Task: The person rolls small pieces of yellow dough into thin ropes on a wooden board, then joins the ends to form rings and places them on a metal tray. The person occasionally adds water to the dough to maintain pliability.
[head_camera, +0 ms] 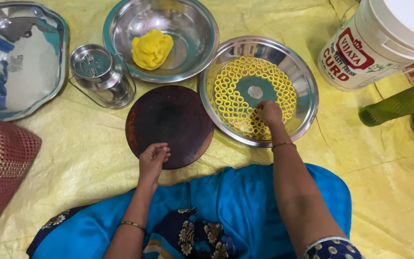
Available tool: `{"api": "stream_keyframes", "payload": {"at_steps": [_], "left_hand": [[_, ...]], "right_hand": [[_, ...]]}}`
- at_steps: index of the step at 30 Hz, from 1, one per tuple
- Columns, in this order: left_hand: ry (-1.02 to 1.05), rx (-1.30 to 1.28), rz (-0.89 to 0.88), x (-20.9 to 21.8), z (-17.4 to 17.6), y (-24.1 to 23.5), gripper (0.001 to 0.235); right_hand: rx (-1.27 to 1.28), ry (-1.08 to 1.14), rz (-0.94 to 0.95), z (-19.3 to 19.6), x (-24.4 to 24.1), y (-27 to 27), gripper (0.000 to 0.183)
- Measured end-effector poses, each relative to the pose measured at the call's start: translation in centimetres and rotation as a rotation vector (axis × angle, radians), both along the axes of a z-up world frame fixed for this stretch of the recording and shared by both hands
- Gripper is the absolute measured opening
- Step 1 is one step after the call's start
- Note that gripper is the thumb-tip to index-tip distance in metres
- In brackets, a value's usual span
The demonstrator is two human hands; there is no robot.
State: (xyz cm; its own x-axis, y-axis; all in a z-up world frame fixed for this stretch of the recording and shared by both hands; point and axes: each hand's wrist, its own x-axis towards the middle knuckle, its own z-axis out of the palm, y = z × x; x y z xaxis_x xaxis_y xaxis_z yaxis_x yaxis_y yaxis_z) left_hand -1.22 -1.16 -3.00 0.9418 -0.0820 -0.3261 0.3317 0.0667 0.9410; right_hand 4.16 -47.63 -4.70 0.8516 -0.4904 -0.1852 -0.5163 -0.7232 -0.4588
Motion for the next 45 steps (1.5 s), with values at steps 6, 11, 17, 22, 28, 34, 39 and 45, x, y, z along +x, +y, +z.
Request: {"api": "stream_keyframes", "payload": {"at_steps": [6,11,17,22,28,34,39,45], "left_hand": [[0.013,0.012,-0.006,-0.1,0.1,0.0,0.021],[0.01,0.017,0.0,-0.1,-0.2,0.1,0.021],[-0.015,0.01,-0.004,-0.1,-0.2,0.1,0.021],[0.004,0.043,-0.011,-0.3,0.2,0.1,0.019],[-0.024,0.033,-0.01,-0.2,-0.1,0.1,0.018],[-0.023,0.028,-0.012,-0.2,-0.5,0.1,0.018],[-0.029,0.035,-0.015,-0.3,-0.2,0.1,0.018],[-0.028,0.069,-0.013,-0.3,-0.2,0.2,0.019]], "right_hand": [[-0.063,-0.014,0.002,0.7,0.0,0.4,0.014],[-0.104,0.0,0.005,0.0,0.3,0.0,0.019],[-0.255,-0.013,0.09,-1.1,0.3,-0.7,0.024],[-0.325,0.013,0.087,-1.9,0.7,-1.0,0.027],[-0.267,0.004,0.057,-1.2,0.6,-0.8,0.032],[-0.307,0.046,0.11,-1.1,0.6,-0.2,0.03],[-0.294,0.007,0.123,-2.2,0.8,-0.7,0.029],[-0.277,0.022,0.129,-3.5,0.9,-1.6,0.026]]}}
